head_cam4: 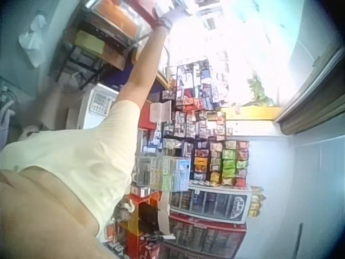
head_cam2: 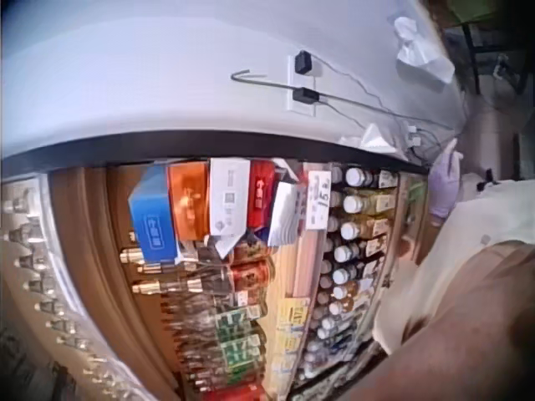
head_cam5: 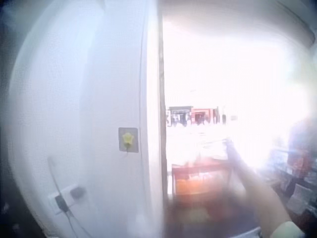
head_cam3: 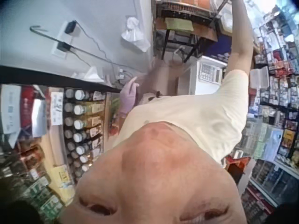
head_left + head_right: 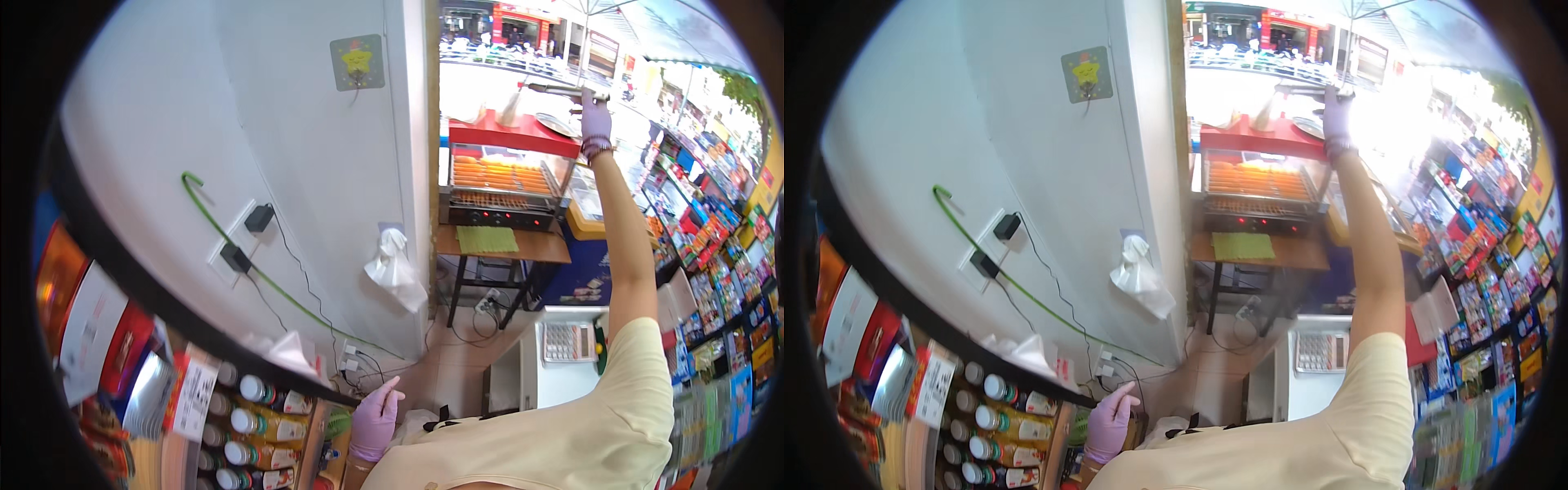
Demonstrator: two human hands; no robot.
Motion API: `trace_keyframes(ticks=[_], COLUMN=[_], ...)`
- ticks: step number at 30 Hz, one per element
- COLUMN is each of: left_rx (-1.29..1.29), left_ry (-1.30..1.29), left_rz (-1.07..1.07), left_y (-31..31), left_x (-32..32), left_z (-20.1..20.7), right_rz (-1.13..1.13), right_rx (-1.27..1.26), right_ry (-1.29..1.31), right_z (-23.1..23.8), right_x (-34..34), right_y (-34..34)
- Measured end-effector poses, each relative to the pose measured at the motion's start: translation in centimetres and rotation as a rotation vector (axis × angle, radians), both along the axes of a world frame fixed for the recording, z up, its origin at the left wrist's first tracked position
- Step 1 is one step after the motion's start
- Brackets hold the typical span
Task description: The person removes cooked sausages from a roller grill using tongs and places them into a blue tray. They then walk through the store, open a refrigerator, and place the tray inside. The person proceeds to open a cardboard box of bottled beverages and restocks them into the refrigerator.
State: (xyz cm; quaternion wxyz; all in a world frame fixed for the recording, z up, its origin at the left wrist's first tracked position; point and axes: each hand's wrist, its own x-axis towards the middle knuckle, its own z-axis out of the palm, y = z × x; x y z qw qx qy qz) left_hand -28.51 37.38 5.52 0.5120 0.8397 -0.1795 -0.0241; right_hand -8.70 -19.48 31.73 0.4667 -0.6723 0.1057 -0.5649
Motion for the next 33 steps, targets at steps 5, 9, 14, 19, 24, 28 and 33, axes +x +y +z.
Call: trace_keyframes(ticks=[5, 9, 14, 19, 24, 28, 33], left_rx=[-0.031, 0.017, 0.082, -0.058, 0.110, 0.102, 0.092], left_ry=[0.098, -0.047, -0.033, 0.073, -0.017, -0.120, -0.152], left_rz=[0.117, 0.187, 0.335, 0.417, 0.405, 0.498, 0.496], left_y=[-3.1, -7.4, -10.8, -15.2, -19.2, -20.7, -21.9], left_x=[7.2, 13.1, 16.1, 17.2, 18.8, 20.0, 21.7], left_z=[-2.5, -1.6, -0.2, -0.4, 2.0, 1.6, 3.7], right_rz=[-0.113, -0.515, -0.518, -0.333, -0.531, -0.189, -0.161], right_rx=[-0.078, -0.348, -0.396, -0.534, -0.749, -1.018, -1.223], right_ry=[-0.025, 0.259, 0.457, 1.120, 0.930, 0.491, 0.633], right_z=[2.6, 3.9, 1.7, 1.2, 0.5, -4.5, -8.3], right_x=[13.6, 21.7, 31.6, 37.7, 36.1, 37.5, 41.9], right_y=[-7.3, -17.0, -21.0, -26.7, -20.3, -11.6, -9.5])
